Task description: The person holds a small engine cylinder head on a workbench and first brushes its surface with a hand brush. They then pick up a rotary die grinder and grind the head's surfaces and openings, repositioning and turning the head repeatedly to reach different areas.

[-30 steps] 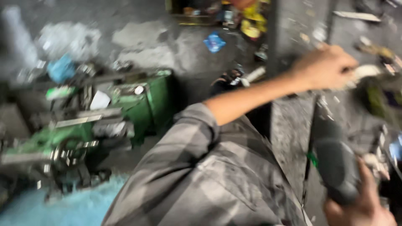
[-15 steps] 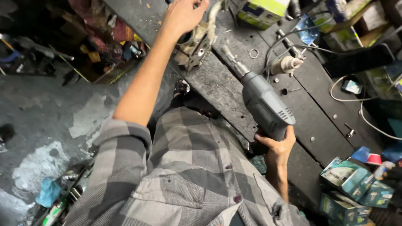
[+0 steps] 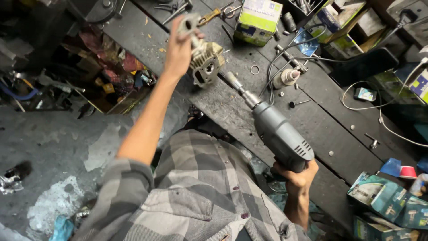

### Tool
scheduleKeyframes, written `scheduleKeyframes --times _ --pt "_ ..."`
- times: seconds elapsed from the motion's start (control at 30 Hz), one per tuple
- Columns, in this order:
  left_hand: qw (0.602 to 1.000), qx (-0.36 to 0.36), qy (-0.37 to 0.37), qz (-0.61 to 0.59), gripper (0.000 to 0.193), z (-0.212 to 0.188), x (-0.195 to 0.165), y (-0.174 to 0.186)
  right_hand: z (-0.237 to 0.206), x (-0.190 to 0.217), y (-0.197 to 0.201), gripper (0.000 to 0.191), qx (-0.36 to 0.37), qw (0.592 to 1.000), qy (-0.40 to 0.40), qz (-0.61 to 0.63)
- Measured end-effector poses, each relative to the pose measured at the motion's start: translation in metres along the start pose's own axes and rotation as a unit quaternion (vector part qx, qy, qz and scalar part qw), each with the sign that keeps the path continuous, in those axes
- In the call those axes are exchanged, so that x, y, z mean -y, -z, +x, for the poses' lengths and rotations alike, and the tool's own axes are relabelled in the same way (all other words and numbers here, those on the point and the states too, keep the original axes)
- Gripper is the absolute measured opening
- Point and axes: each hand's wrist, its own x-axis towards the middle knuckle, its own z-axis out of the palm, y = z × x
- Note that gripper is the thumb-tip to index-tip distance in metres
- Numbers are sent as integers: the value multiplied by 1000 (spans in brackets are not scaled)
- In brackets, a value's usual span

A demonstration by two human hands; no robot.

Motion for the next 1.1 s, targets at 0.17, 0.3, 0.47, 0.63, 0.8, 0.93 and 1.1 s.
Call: scheduleKeyframes --times 0.17,0.3,0.47,0.63,0.8,0.93,1.1 --pt "994 2 -105 -2 48 -15 8 25 37 15 -28 66 29 996 -44 -68" --pt "996 62 -51 38 36 9 8 20 74 43 -56 78 83 992 -33 -88" --pt "988 60 -75 124 30 17 8 16 113 104 -69 85 144 954 -16 -263" --pt "994 16 -66 81 29 15 5 13 160 169 -97 91 191 890 -76 -407" --pt "991 9 -52 122 29 20 -6 13 199 220 -140 82 258 737 -118 -614" --pt "991 16 -45 126 28 25 -12 15 184 232 -166 103 348 586 -114 -722" --pt "993 9 -33 115 28 26 -14 15 144 213 -162 113 356 622 8 -697"
